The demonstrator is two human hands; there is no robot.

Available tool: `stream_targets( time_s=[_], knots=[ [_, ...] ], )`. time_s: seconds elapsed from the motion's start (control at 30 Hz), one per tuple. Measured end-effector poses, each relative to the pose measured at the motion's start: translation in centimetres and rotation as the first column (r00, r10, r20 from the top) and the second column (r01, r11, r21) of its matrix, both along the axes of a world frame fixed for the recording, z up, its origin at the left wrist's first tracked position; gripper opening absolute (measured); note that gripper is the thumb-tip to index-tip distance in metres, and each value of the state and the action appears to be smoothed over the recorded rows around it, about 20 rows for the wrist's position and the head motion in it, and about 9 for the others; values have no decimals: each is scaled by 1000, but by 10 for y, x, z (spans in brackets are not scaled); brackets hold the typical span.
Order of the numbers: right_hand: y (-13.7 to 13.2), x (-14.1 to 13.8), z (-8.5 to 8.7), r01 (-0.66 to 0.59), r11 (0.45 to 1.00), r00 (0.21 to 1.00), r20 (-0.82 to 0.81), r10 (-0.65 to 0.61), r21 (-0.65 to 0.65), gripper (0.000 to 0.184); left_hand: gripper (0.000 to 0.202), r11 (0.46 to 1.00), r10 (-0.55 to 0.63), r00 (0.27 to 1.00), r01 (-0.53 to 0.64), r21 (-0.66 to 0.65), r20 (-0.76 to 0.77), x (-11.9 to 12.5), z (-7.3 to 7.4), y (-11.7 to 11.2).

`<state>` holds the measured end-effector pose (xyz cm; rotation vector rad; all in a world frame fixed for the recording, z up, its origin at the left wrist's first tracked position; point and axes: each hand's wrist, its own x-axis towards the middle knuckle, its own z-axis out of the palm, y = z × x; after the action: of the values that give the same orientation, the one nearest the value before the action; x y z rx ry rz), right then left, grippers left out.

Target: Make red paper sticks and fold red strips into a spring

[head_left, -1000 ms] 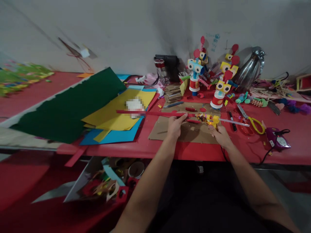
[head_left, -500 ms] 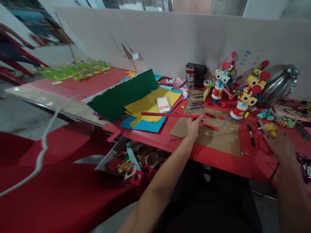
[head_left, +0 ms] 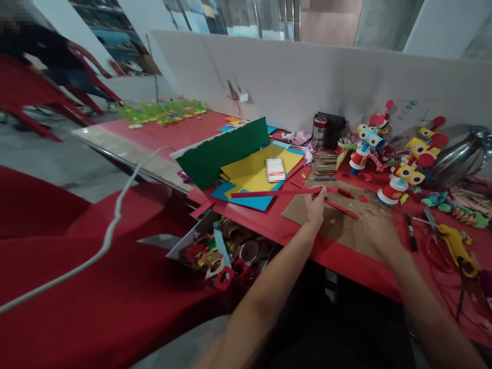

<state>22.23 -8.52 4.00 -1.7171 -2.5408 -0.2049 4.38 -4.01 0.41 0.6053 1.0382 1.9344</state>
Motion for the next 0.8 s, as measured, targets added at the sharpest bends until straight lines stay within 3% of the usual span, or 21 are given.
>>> stream_targets(
  time_s=[0.07,0.17,0.37,0.5,0.6,0.73,0.8],
  knots=[
    [9,-28,-7,28,999,1000,-10,-28,-44,34,25,1000,-6,1000,5,14,25,-1,1,0],
    [21,-40,-17,60,996,998,-30,-62,-61,28,27,998,-30,999,28,48,40,-2,1,0],
    [26,-26,-23,120,989,980,-147,-133,-89,21,27,982,-115,992,107,158,43,-4,1,-2],
    [24,-11,-17,149,985,908,-407,-100,88,14,31,939,-277,951,238,250,135,-9,3,-4],
    [25,-2,-13,224,955,739,-673,-37,193,19,33,934,-308,938,266,240,160,-10,3,-3],
    [24,1,-12,302,948,409,-912,-37,97,27,36,920,-378,926,373,122,16,-2,-2,-3],
    [22,-3,-12,282,958,318,-947,-41,53,28,38,892,-448,893,450,48,-46,2,-7,-4]
  ],
)
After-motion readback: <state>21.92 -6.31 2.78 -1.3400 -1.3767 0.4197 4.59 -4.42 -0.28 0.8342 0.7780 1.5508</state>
